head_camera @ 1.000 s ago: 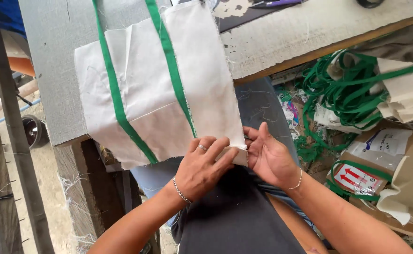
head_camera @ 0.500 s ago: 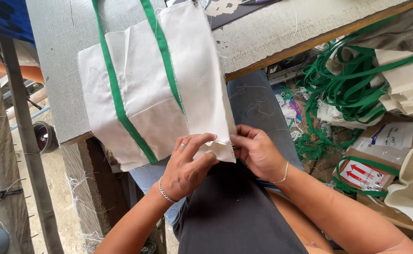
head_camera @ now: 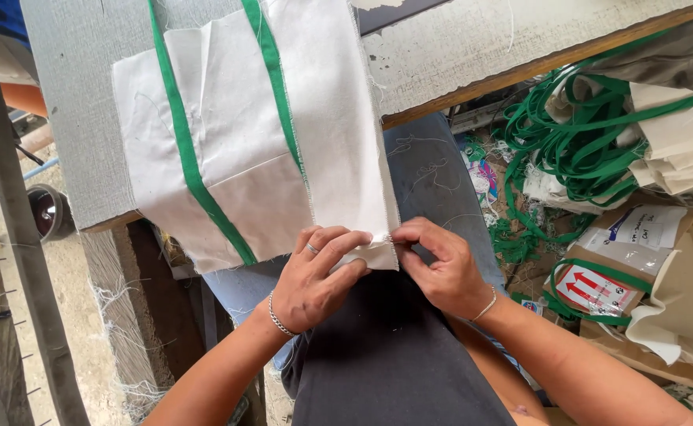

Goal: Sewing white tote bags with green straps using an industrial sewing machine, including aligning fabric and folding edges.

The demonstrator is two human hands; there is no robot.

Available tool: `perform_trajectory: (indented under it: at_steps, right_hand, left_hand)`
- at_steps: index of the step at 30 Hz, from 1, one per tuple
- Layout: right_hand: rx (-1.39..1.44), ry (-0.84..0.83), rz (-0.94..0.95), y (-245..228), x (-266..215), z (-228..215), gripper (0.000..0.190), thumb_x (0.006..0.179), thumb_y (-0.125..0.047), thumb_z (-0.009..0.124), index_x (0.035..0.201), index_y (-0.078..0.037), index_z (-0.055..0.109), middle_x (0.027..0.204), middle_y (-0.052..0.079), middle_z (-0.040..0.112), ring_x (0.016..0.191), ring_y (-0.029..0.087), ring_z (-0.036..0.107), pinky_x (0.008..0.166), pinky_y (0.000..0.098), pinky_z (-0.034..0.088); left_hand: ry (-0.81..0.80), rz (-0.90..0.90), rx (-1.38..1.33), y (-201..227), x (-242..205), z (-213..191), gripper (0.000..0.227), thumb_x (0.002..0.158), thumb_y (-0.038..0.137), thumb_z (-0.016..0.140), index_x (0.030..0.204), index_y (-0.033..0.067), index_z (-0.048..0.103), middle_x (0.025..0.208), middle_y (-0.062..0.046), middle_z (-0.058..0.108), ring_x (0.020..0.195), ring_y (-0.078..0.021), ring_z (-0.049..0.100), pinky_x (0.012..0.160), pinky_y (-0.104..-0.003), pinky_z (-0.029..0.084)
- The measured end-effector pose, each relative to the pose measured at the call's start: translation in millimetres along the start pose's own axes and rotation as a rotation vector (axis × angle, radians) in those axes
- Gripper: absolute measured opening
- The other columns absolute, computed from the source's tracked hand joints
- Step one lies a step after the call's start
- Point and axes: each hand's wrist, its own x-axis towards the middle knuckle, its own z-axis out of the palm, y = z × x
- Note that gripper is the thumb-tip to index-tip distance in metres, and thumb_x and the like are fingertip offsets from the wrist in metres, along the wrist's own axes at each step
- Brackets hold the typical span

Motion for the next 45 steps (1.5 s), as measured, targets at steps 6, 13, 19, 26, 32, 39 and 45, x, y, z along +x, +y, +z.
perform_trajectory:
  at_steps: [6,13,19,26,32,39,45]
  right_hand:
    - [-0.363,-0.025,-0.657,13,17,-5,0.014,0.089,0.006,0.066,0.095,-0.001,0.077,0.088,0.012,0.073,0.07,0.028,0.072,0.068,0.0411,0.063]
    - [-0.451,0.03,-0.94,26,23,-15,0.012,0.091,0.0,0.067,0.086,-0.004,0.077,0.089,0.016,0.069,0.071,0.031,0.067,0.062,0.0462,0.062]
    - [-0.559,0.101,-1.068,5,31,-10,0.011,0.092,-0.003,0.072,0.082,-0.006,0.075,0.103,0.015,0.071,0.095,0.032,0.063,0.082,0.0529,0.058]
    - [-0.565,0.013,-1.002,-6,36,-11,0.023,0.099,-0.008,0.061,0.077,-0.008,0.067,0.087,0.011,0.074,0.075,0.024,0.06,0.076,0.0468,0.054]
    - [-0.514,-0.185,-0.782,-12,27,-23,0.011,0.099,0.004,0.052,0.107,-0.002,0.057,0.103,0.015,0.073,0.077,0.029,0.052,0.076,0.043,0.046]
    - [-0.538,-0.252,-0.675,-28,27,-28,0.01,0.097,0.002,0.06,0.1,0.005,0.069,0.103,0.019,0.072,0.075,0.033,0.054,0.069,0.043,0.048]
    - [-0.562,-0.298,-0.675,-36,44,-29,0.014,0.096,-0.004,0.058,0.095,0.004,0.069,0.1,0.018,0.073,0.07,0.033,0.056,0.066,0.0439,0.048]
  left_hand:
    - [0.069,0.03,-0.047,1,7,-5,0.015,0.102,0.016,0.06,0.088,0.0132,0.065,0.108,-0.014,0.071,0.091,-0.0317,0.068,0.079,-0.04,0.05]
    - [0.069,0.052,-0.04,5,15,-8,0.018,0.106,0.016,0.055,0.09,0.0111,0.063,0.108,-0.015,0.069,0.09,-0.0312,0.065,0.078,-0.039,0.049]
    - [0.052,0.087,-0.047,5,18,-10,0.021,0.108,0.015,0.049,0.093,0.0095,0.061,0.109,-0.017,0.067,0.09,-0.0319,0.062,0.079,-0.04,0.048]
    - [-0.142,0.137,-0.053,-22,45,-27,0.023,0.099,0.041,0.064,0.105,0.0195,0.07,0.114,-0.006,0.071,0.1,-0.028,0.065,0.091,-0.046,0.039]
    - [-0.513,-0.163,0.203,-151,85,-47,0.061,0.101,0.052,0.065,0.155,0.0298,0.047,0.167,-0.003,0.028,0.153,-0.042,0.022,0.111,-0.078,0.02]
    - [-0.559,-0.16,0.095,-167,81,-50,0.047,0.102,0.054,0.052,0.143,0.0321,0.061,0.161,-0.003,0.038,0.153,-0.0416,0.017,0.111,-0.081,0.005]
    - [-0.526,-0.15,0.096,-179,87,-49,0.043,0.097,0.053,0.059,0.136,0.0344,0.065,0.157,-0.003,0.043,0.15,-0.0441,0.027,0.108,-0.084,0.01]
